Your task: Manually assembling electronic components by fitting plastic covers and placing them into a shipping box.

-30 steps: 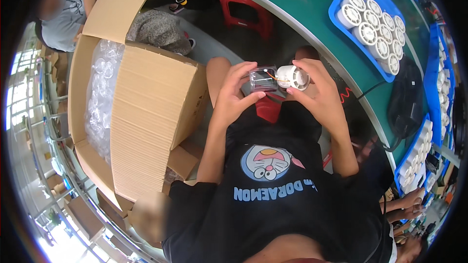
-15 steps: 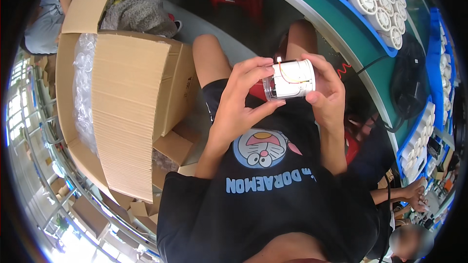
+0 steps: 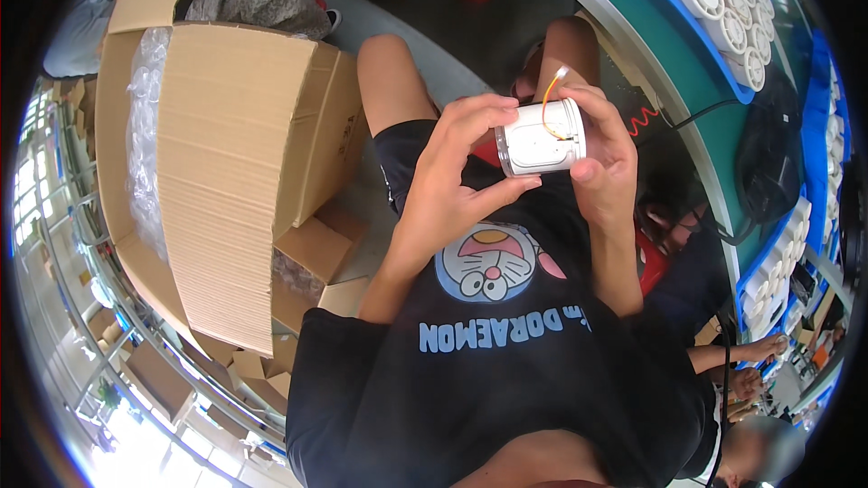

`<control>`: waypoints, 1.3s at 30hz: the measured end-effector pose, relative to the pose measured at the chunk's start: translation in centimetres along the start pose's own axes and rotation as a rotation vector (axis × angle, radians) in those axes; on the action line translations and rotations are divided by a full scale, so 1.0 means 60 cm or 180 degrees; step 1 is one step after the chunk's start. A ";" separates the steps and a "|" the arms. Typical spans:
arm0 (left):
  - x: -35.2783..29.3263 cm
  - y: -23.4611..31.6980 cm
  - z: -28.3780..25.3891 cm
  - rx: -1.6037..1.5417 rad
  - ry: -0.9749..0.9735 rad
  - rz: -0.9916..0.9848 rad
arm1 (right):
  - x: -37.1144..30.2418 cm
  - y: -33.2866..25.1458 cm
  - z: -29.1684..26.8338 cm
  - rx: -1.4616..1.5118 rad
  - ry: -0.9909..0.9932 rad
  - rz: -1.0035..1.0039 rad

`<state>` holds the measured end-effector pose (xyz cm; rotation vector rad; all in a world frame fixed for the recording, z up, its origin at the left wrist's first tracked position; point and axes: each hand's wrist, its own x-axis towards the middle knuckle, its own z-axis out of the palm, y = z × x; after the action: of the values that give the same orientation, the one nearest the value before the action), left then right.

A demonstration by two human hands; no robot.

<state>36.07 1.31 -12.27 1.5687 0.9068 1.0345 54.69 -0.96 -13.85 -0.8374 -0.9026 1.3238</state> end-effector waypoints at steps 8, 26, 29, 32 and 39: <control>-0.022 -0.003 -0.007 0.0112 0.0227 0.0350 | 0.000 -0.004 0.004 -0.0062 -0.0376 -0.0193; -0.030 0.013 -0.037 0.0515 0.0273 0.0813 | 0.016 -0.078 0.018 -0.1512 -0.0244 -0.0632; -0.035 0.011 -0.039 0.0402 0.0356 0.0881 | 0.010 -0.111 0.043 -0.3209 -0.0013 -0.0911; -0.031 0.014 -0.037 0.0486 0.0448 0.1056 | 0.011 -0.108 0.034 -0.3119 0.0132 -0.0638; -0.030 0.020 -0.043 0.0551 0.0449 0.1011 | 0.029 -0.075 -0.026 -0.1702 0.1175 0.0608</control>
<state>33.07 0.26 -11.06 1.8441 0.8781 1.3328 58.10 0.44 -10.35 -1.5597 -0.9046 1.0422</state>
